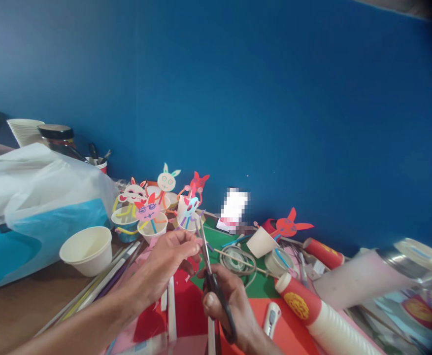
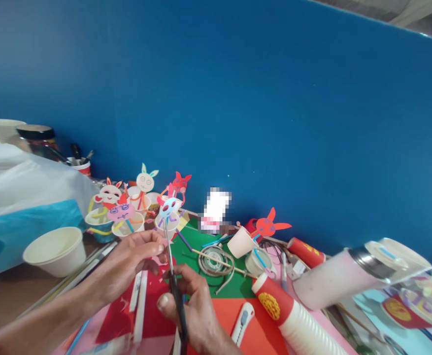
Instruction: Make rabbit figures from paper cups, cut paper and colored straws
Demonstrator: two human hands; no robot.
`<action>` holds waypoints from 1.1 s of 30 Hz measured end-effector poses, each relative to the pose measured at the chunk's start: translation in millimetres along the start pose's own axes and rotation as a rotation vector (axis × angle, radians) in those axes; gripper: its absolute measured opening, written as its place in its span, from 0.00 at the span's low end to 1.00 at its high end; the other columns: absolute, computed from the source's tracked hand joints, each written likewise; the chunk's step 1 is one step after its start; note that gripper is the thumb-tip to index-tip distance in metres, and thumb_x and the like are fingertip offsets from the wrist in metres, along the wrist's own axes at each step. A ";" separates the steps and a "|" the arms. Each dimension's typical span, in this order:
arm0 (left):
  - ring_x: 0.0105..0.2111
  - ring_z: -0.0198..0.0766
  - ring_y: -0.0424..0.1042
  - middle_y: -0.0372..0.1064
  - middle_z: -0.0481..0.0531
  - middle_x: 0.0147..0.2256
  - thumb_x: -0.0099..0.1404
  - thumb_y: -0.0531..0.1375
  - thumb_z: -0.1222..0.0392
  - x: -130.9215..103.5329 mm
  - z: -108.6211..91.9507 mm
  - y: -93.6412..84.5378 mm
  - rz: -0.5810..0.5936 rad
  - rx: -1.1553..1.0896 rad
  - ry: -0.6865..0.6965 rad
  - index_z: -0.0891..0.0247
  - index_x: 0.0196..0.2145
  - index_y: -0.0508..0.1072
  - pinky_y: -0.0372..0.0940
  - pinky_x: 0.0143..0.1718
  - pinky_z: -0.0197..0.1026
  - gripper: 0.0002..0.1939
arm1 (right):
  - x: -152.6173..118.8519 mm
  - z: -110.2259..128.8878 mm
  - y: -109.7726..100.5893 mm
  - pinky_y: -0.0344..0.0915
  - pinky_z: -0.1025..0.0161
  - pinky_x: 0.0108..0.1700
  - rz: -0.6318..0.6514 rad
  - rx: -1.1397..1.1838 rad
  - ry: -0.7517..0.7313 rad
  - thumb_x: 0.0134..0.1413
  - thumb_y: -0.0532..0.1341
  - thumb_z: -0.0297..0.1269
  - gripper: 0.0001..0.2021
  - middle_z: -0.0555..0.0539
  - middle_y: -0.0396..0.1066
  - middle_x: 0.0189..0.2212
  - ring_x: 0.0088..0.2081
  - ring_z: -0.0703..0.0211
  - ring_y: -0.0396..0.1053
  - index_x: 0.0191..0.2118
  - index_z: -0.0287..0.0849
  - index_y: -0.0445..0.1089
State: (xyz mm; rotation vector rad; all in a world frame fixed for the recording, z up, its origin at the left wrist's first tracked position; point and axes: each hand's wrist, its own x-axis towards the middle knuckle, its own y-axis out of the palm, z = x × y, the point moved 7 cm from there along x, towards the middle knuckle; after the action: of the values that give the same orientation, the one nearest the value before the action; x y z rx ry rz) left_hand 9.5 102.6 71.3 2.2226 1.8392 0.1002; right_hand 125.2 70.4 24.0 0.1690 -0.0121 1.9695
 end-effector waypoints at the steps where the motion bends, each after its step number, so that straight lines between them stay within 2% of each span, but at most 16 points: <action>1: 0.24 0.33 0.64 0.63 0.47 0.22 0.55 0.56 0.60 0.0 0.1 0.0 0.004 -0.002 0.002 0.64 0.22 0.64 0.59 0.23 0.35 0.07 | -0.2 -0.2 -0.2 0.48 0.71 0.20 -0.001 0.000 0.002 0.42 0.63 0.51 0.21 0.55 0.55 0.19 0.19 0.70 0.51 0.36 0.39 0.64; 12: 0.24 0.34 0.65 0.64 0.47 0.23 0.56 0.55 0.59 1.3 -1.3 -3.1 -0.028 0.027 0.017 0.64 0.24 0.65 0.60 0.25 0.36 0.07 | -3.0 -4.7 0.9 0.50 0.73 0.18 -0.019 0.056 0.025 0.44 0.63 0.48 0.18 0.55 0.56 0.18 0.18 0.71 0.52 0.36 0.39 0.64; 19: 0.26 0.34 0.65 0.64 0.47 0.24 0.56 0.55 0.60 0.6 5.2 2.2 0.051 -0.067 0.020 0.63 0.28 0.67 0.61 0.25 0.36 0.04 | -1.6 2.1 3.3 0.51 0.74 0.19 -0.008 0.063 0.004 0.46 0.62 0.48 0.19 0.55 0.57 0.18 0.18 0.72 0.53 0.38 0.39 0.64; 27: 0.22 0.32 0.64 0.63 0.46 0.21 0.56 0.57 0.58 0.3 4.0 1.8 0.001 -0.029 0.023 0.64 0.23 0.65 0.61 0.24 0.36 0.09 | 0.1 2.0 5.6 0.50 0.72 0.19 0.000 0.027 -0.026 0.44 0.62 0.50 0.21 0.55 0.56 0.18 0.18 0.71 0.52 0.38 0.39 0.64; 33: 0.20 0.30 0.63 0.63 0.45 0.21 0.55 0.57 0.62 -0.1 5.2 4.3 0.003 -0.046 0.002 0.64 0.23 0.65 0.59 0.23 0.34 0.05 | -0.8 6.8 7.4 0.50 0.70 0.21 0.012 -0.003 -0.030 0.46 0.60 0.52 0.21 0.54 0.55 0.19 0.20 0.69 0.51 0.39 0.39 0.63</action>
State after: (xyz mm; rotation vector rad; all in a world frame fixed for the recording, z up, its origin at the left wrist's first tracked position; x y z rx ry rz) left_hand 14.6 101.0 67.3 2.1950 1.8159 0.1444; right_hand 119.5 66.2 31.2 0.1969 -0.0355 1.9792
